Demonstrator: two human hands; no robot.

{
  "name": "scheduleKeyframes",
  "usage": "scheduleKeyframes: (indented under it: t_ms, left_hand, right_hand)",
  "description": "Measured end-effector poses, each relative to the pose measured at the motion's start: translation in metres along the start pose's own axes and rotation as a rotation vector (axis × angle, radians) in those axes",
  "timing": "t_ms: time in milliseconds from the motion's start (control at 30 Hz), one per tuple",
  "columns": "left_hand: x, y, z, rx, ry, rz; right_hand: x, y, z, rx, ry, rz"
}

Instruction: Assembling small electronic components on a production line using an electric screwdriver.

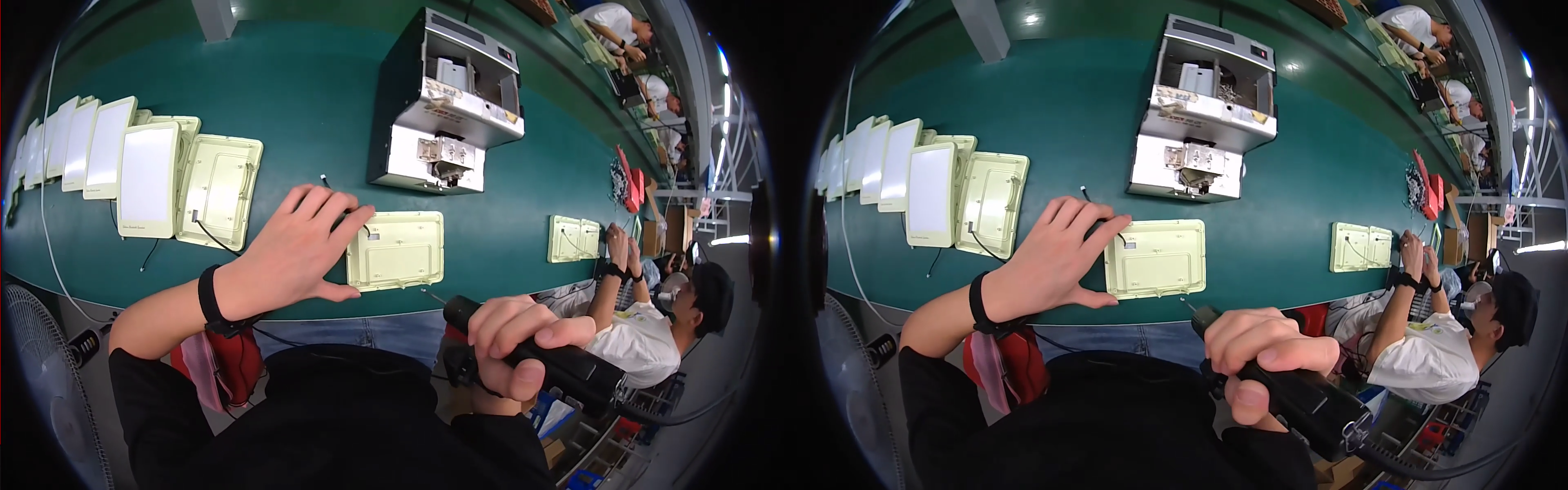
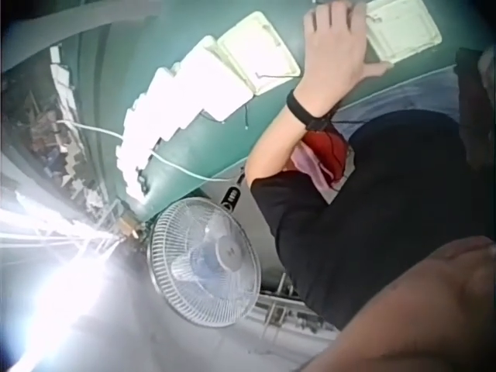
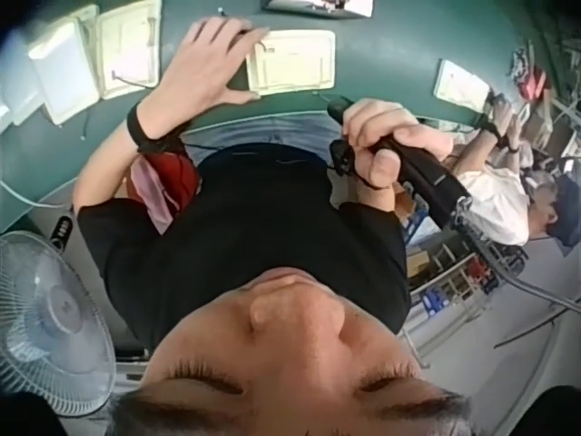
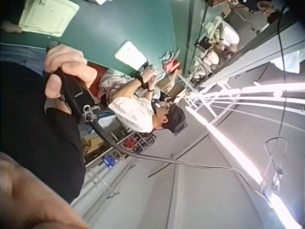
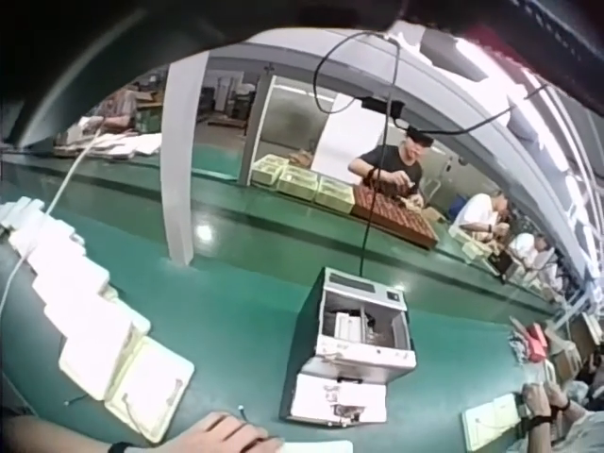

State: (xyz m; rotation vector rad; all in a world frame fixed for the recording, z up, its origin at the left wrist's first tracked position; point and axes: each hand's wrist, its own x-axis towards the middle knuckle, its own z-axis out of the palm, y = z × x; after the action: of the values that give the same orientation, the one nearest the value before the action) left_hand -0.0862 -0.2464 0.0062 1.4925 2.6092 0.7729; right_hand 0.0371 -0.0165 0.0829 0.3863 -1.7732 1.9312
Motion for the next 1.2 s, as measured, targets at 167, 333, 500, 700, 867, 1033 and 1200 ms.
scheduleKeyframes:
  t_ms: [167,333,500,700,867,1033,1200]
  left_hand:
    - [0.0,0.0,0.005,-0.038,-0.029,-0.021]
    - [0.001,0.001,0.003,-0.045,-0.049,-0.031]
    - [0.002,-0.001,0.005,-0.047,-0.046,-0.038]
    - [-0.001,-0.001,0.004,-0.04,-0.013,-0.04]
    - [0.0,-0.005,0.005,-0.038,0.05,-0.007]
    - [-0.006,-0.007,0.009,-0.028,0.076,-0.043]
    - [-0.003,-0.008,0.011,-0.049,0.096,-0.042]
  right_hand:
    - [0.001,0.014,0.0,-0.021,-0.01,-0.039]
    - [-0.002,0.023,0.001,-0.05,0.019,-0.025]
    - [-0.001,0.025,0.0,-0.076,0.052,0.014]
    - [-0.001,0.026,-0.001,-0.039,0.004,-0.014]
    - [0.029,0.004,0.002,0.066,-0.056,-0.062]
    - [0.105,0.022,0.019,0.103,-0.032,-0.187]
    - [0.129,0.038,0.025,-0.068,0.069,-0.159]
